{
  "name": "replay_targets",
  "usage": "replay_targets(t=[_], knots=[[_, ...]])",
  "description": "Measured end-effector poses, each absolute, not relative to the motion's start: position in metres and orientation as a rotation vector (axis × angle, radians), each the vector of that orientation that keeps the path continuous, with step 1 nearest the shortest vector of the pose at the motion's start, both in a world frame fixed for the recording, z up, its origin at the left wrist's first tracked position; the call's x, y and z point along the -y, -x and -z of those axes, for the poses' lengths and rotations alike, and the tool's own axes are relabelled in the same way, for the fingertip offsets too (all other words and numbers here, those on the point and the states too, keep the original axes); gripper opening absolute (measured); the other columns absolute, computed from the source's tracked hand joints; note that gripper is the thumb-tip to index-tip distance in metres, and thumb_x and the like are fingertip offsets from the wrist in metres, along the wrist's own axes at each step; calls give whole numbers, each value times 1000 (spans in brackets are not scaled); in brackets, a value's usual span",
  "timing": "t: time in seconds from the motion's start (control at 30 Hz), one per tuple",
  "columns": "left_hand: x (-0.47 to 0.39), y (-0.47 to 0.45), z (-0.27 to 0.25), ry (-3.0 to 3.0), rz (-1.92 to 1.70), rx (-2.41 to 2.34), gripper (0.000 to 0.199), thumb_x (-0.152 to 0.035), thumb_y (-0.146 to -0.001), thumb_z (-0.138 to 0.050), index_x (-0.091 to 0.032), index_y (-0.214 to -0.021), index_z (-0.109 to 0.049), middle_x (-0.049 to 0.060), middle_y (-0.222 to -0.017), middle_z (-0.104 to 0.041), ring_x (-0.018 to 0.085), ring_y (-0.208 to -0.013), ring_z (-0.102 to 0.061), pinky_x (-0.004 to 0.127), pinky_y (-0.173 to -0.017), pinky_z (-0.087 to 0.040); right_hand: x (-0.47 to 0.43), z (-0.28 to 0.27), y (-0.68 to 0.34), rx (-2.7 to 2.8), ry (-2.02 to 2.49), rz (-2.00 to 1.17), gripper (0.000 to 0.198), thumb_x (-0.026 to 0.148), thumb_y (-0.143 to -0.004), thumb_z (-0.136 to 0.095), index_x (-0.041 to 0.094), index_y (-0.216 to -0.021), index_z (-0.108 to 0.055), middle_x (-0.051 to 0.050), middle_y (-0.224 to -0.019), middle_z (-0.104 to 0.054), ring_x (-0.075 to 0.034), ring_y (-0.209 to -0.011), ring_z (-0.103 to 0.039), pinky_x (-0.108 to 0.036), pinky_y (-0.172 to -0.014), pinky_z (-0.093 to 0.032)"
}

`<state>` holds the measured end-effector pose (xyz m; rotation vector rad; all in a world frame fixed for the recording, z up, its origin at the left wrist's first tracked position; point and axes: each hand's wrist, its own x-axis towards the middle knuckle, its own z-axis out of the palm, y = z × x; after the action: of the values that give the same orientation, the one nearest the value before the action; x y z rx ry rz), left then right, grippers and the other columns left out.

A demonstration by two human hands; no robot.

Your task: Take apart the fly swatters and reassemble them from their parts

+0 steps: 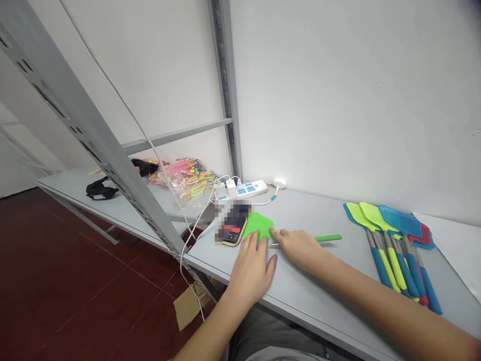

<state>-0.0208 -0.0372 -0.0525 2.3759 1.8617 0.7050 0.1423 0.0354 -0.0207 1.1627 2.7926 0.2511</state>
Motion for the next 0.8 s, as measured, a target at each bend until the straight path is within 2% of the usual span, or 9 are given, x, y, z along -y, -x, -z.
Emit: replay_targets(t=[0.13,0.23,0.33,0.43,0.5,0.63,0.8], knots=[[32,23,43,-2456,-772,-1884,42,-35,-93,-43,-16,-130,-52,16,-139,-47,33,-132,-37,49,-108,-32,-33,11,-155,-2802,-1215,-272,37,12,-93,-41,19,-129,-49,-11,-95,-67,-20,-74,-69,-26,-58,-42],[27,36,33,-2374,-921,-2130,51,-35,-92,-46,-17,-139,-42,17,-145,-40,35,-131,-35,52,-105,-32,-28,5,-169,-2798,-1263,-280,31,19,-97,-37,20,-123,-53,-9,-91,-66,-21,-72,-68,-26,-56,-41],[26,54,31,-2225,-934,-2376,65,-43,-90,-50,-17,-147,-31,22,-148,-32,39,-130,-35,56,-100,-34,-18,5,-176,-2789,-1299,-284,35,23,-97,-38,21,-130,-49,-9,-92,-67,-20,-71,-67,-27,-56,-40],[29,69,36,-2117,-862,-2476,73,-52,-87,-51,-19,-148,-28,23,-145,-32,41,-128,-38,58,-95,-36,-11,13,-169,-2806,-1367,-197,47,35,-99,-35,24,-145,-35,-10,-97,-67,-22,-73,-67,-28,-59,-42],[29,74,39,-2073,-831,-2506,74,-54,-87,-50,-20,-148,-27,23,-144,-32,41,-126,-40,57,-94,-36,-12,19,-158,-2815,-1421,-88,51,44,-99,-32,28,-148,-31,-10,-100,-67,-23,-76,-68,-30,-62,-43],[24,80,41,-2052,-821,-2489,71,-47,-86,-51,-23,-148,-26,21,-139,-34,38,-119,-48,56,-94,-37,-24,25,-139,-2818,-1470,0,52,53,-98,-29,30,-144,-40,-9,-99,-66,-23,-81,-68,-29,-64,-43],[12,95,40,-1974,-1006,-2370,74,-41,-80,-59,-23,-146,-29,16,-129,-36,36,-117,-49,54,-95,-40,-31,24,-137,-2860,-1446,48,51,54,-98,-28,32,-140,-45,-8,-103,-62,-20,-82,-66,-29,-66,-43]])
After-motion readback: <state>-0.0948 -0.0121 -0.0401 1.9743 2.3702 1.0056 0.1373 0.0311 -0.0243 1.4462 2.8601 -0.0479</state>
